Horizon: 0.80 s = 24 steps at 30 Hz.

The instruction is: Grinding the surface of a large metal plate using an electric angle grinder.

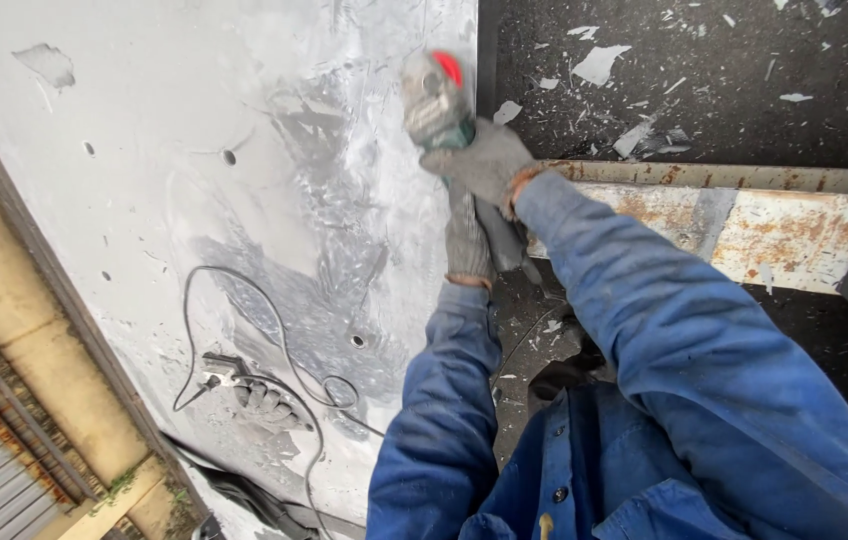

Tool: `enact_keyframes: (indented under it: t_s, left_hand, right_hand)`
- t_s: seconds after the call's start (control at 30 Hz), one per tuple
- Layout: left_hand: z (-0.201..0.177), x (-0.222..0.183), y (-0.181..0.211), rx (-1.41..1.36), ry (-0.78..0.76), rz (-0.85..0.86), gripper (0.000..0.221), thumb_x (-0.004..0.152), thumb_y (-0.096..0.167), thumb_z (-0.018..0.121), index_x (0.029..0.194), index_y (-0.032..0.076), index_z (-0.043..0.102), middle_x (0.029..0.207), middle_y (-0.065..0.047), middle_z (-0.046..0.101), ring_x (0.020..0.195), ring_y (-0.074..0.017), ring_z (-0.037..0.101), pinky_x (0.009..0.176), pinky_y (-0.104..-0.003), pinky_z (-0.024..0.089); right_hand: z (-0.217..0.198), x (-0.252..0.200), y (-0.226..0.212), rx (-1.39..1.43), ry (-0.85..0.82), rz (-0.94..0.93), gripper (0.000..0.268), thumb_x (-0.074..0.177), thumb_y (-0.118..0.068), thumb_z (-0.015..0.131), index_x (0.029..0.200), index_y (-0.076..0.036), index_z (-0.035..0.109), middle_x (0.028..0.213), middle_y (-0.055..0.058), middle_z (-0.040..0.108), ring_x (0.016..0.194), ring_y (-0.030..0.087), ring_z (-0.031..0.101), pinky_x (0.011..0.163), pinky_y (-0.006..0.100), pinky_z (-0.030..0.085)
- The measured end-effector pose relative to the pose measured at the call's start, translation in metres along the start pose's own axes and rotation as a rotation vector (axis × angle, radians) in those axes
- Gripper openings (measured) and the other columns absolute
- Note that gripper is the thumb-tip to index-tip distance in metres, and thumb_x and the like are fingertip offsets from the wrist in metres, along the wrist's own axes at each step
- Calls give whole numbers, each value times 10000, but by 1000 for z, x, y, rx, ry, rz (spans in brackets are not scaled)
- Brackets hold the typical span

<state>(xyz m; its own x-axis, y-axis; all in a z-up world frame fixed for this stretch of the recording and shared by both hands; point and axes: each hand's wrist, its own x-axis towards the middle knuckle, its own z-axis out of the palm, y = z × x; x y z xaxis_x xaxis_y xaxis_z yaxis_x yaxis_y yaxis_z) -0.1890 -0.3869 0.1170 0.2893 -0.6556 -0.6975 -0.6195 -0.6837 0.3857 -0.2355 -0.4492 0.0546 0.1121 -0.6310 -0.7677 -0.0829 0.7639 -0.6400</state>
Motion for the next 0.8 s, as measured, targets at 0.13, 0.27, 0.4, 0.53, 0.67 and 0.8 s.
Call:
enact_keyframes:
  t_s: [0.13,0.27,0.4,0.53,0.67,0.8]
  left_hand:
    - [18,-7,-85,-74,8,-108,501,1057,329,450,1221,-103,642,1211,-306,663,1247,-429,583,1099,-446,502]
    - [42,-2,-170,-302,20,-375,529,999,568,514,1340,191,661,1376,-96,637,1326,-268,568,1095,-383,501]
    - [42,19,-152,11,-113,-129,607,1078,513,317,1503,134,524,1502,-155,554,1413,-255,518,1183,-381,431]
    - [4,40,-78,-202,-80,51,541,1063,268,411,1356,-162,560,1284,-420,596,1270,-586,525,1122,-578,444]
    - [32,56,-163,-426,-119,-16,615,993,515,415,1254,7,645,1181,-274,685,1118,-403,640,901,-506,575]
    - [-6,-31,-147,-535,-25,-350,562,1005,549,501,1281,105,708,1246,-192,708,1210,-360,657,963,-459,580]
  right_hand:
    - [34,-51,16,6,-53,-25,1042,702,-717,795,1420,1,562,1403,251,611,1302,456,560,1108,517,469]
    - [47,-48,47,-73,-139,1,1014,759,-604,811,1469,51,504,1455,303,542,1326,472,517,1097,511,475]
    - [32,-33,32,62,-135,-111,891,811,-545,813,1442,-10,484,1447,273,554,1357,471,493,1136,576,437]
    - [31,19,32,-290,74,-37,751,687,-802,798,1125,-196,731,1054,58,760,1051,304,716,879,470,592]
    - [39,3,46,68,13,-116,557,719,-401,943,1161,-161,703,1064,21,766,1013,200,741,962,362,570]
    - [77,-56,56,491,-281,-105,407,729,-119,905,1019,-136,619,958,-22,700,923,151,679,871,338,558]
